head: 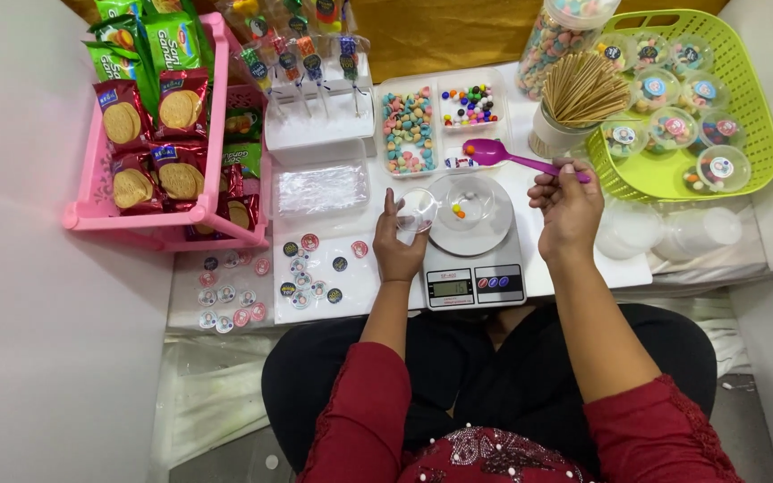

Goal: Weighing small candies using a spoon and scale, and organizing stickers for packaging.

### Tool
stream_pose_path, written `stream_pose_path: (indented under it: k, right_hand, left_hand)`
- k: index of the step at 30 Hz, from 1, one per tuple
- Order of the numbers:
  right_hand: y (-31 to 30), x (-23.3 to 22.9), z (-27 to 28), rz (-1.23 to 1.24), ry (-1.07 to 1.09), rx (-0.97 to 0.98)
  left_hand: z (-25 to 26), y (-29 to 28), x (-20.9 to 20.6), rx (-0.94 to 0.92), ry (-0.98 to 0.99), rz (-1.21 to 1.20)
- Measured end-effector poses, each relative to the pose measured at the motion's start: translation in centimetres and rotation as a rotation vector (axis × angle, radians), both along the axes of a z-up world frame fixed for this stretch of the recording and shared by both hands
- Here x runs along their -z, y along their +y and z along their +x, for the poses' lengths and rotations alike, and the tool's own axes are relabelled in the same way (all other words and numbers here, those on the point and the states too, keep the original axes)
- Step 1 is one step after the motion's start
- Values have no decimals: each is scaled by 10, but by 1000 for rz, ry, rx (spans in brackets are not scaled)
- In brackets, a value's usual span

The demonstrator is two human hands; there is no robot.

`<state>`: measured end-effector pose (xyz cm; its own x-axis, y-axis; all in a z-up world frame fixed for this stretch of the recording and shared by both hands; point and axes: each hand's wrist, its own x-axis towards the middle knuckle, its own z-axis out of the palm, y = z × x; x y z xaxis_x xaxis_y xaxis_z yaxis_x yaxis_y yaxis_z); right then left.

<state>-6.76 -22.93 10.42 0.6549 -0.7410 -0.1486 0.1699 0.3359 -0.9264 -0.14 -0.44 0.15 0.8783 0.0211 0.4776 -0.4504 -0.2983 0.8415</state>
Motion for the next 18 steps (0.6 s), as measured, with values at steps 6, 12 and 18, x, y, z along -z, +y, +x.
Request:
stream_pose_path:
  k: [6,12,18]
  right_hand:
    - [6,1,-32,-72,1,25]
    - [34,-4,-45,-346,18,2]
    - [57,-7,-53,-678,35,-88]
  left_hand:
    - [1,0,3,-15,4,0]
    - [-2,1,0,-9,-1,-5]
    - [-1,-1,4,-14,-18,-4]
